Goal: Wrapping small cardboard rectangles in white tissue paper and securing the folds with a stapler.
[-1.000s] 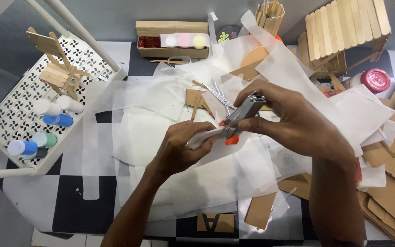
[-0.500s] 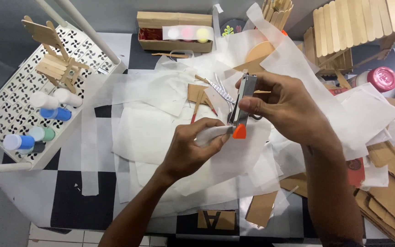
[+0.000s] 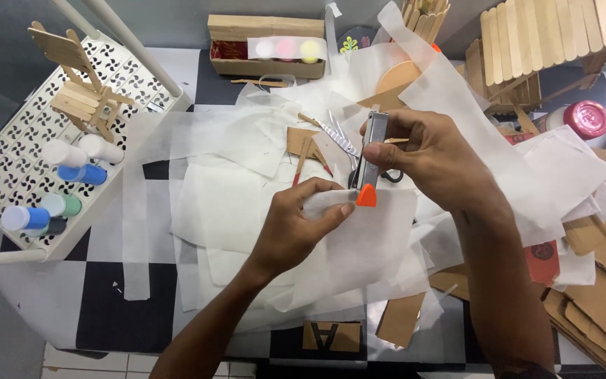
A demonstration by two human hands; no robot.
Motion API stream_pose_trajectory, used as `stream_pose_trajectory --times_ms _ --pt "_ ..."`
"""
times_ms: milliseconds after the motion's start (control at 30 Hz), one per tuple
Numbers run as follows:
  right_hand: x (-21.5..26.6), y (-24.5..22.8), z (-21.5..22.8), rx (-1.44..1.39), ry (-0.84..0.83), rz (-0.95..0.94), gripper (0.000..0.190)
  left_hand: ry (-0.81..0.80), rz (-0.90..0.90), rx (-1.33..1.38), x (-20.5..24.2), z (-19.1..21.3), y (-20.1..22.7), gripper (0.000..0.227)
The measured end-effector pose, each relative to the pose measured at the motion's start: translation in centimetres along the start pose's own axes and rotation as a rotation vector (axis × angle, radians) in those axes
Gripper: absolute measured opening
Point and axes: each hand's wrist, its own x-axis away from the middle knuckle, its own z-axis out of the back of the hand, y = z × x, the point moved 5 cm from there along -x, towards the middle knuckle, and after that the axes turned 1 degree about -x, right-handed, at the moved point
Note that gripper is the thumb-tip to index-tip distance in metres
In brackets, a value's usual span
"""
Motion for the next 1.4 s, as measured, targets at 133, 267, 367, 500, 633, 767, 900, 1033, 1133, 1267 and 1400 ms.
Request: stream_pose_trajectory --times_ms 133,267,367,500,633,767,900,1033,1133,1267,1400 --pt "0.1 0.0 -0.2 -0.105 -0.100 0.116 0.018 0.074 -0.110 -0.117 0.4 -0.3 0.0 0.018" --pt "0.7 -1.0 -0.5 -0.070 -0.108 0.169 0.028 0.147 -0.347 -0.237 1.1 -0.4 0.8 0.018" --pt "1.3 -2.2 -1.2 -0.053 -0.123 0.215 0.029 0.197 -0.439 -0.270 1.5 -0.3 1.2 0.014" --pt "1.5 -2.0 -1.0 -0.038 -0.098 0.236 0.031 0.237 -0.534 -0.324 1.7 -0.2 1.3 0.014" --pt "1.8 -2.5 -1.2 -0.025 -0.136 0.231 0.030 0.249 -0.547 -0.342 1.7 -0.1 1.1 0.015" --pt "2.1 -2.8 -1.3 -0.014 -0.140 0.231 0.034 0.265 -0.554 -0.358 1.7 0.0 0.9 0.015" --pt "2.3 -3.0 -1.4 -0.036 -0.129 0.238 0.031 0.265 -0.567 -0.381 1.7 -0.1 0.8 0.017" --pt "2.2 -3.0 -1.8 -0.001 -0.117 0.292 0.036 0.230 -0.567 -0.351 1.6 0.1 1.4 0.017" --pt "2.3 -3.2 -2.1 0.082 -0.085 0.412 0.035 0.207 -0.542 -0.316 1.4 0.2 1.6 0.016" --pt "2.2 -2.9 -2.5 0.008 -0.028 0.357 0.031 0.258 -0.553 -0.222 1.3 0.2 1.7 0.030" --pt "2.7 -3.2 -3.3 0.078 0.033 0.368 0.028 0.406 -0.451 -0.190 1.4 0.5 0.6 0.044"
